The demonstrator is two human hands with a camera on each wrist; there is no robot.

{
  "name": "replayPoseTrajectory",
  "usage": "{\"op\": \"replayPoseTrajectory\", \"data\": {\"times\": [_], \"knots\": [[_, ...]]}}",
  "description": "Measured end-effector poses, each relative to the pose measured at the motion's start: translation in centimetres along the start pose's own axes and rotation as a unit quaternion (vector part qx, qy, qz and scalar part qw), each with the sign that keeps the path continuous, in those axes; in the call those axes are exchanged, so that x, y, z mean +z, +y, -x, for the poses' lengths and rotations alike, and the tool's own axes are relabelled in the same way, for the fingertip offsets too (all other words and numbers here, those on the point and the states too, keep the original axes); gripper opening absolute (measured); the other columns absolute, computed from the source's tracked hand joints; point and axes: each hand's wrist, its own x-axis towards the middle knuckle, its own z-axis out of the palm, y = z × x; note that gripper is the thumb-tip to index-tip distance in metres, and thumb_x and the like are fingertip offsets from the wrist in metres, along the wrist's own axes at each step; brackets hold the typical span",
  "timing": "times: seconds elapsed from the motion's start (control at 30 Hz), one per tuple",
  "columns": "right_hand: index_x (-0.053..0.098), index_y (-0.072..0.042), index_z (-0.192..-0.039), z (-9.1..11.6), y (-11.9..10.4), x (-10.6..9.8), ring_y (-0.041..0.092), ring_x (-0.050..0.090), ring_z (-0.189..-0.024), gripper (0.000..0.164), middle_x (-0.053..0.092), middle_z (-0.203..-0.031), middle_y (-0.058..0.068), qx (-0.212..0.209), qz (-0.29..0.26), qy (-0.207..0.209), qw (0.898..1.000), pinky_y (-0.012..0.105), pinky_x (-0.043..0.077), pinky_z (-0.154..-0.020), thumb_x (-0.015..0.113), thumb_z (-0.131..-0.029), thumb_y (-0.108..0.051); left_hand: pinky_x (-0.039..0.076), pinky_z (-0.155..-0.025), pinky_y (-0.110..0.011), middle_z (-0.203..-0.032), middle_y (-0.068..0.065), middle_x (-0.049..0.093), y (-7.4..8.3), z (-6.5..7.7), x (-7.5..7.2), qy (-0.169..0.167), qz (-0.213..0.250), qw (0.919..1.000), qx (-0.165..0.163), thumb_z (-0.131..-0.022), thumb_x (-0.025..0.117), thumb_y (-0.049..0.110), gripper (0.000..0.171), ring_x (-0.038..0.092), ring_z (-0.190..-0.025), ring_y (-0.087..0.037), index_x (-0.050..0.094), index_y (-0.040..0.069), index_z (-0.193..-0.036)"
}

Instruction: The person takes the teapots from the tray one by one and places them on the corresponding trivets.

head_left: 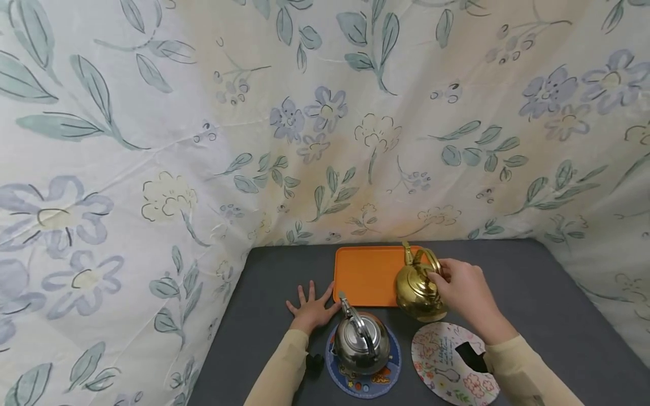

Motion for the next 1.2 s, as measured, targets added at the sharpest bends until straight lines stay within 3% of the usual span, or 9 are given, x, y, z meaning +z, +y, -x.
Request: {"op": "replayPoseTrajectory", "data": {"times": [0.27,0.5,0.7,1.2], "knots": [[0.067,0.016,-0.116,0.9,0.3,-0.4,0.038,0.072,-0.079,0.036,0.073,-0.098,0.03,0.006,-0.002,0.001,1.0,0.045,0.058,-0.062,0.072,-0.091,-0.009,0.001,-0.106,-0.085,-0.17,-0.015,0.004,0.1,0.1,0.0,-0.002,0.003,1.0,0.003,-0.092,0.039,0.08,0.076,-0.005,-0.153,-0.052,0.025,0.046,-0.159],[0.065,0.016,-0.119,1.7,0.5,-0.9,0.036,0.073,-0.079,0.039,0.073,-0.098,0.03,0.024,-0.007,-0.017,1.0,0.043,0.058,-0.061,0.072,-0.092,-0.011,0.0,-0.106,-0.085,-0.17,-0.014,0.003,0.2,0.1,-0.1,-0.011,0.002,0.9999,0.0,-0.091,0.038,0.08,0.077,-0.007,-0.153,-0.051,0.023,0.047,-0.159],[0.061,0.018,-0.123,2.5,0.5,-1.3,0.041,0.073,-0.086,0.045,0.073,-0.101,0.03,0.045,-0.004,-0.032,0.998,0.05,0.059,-0.068,0.072,-0.094,-0.014,0.001,-0.106,-0.085,-0.17,-0.015,0.004,0.3,0.3,-0.4,-0.011,-0.002,0.9999,-0.002,-0.092,0.038,0.08,0.076,-0.006,-0.153,-0.051,0.024,0.046,-0.159],[0.061,0.018,-0.123,4.0,1.6,-2.0,0.039,0.074,-0.083,0.045,0.073,-0.1,0.029,0.059,-0.008,-0.051,0.997,0.05,0.059,-0.067,0.072,-0.093,-0.014,0.003,-0.106,-0.085,-0.17,-0.016,0.006,0.6,0.2,-0.5,-0.006,-0.005,1.0,-0.006,-0.092,0.038,0.079,0.077,-0.003,-0.153,-0.052,0.025,0.045,-0.159]]}}
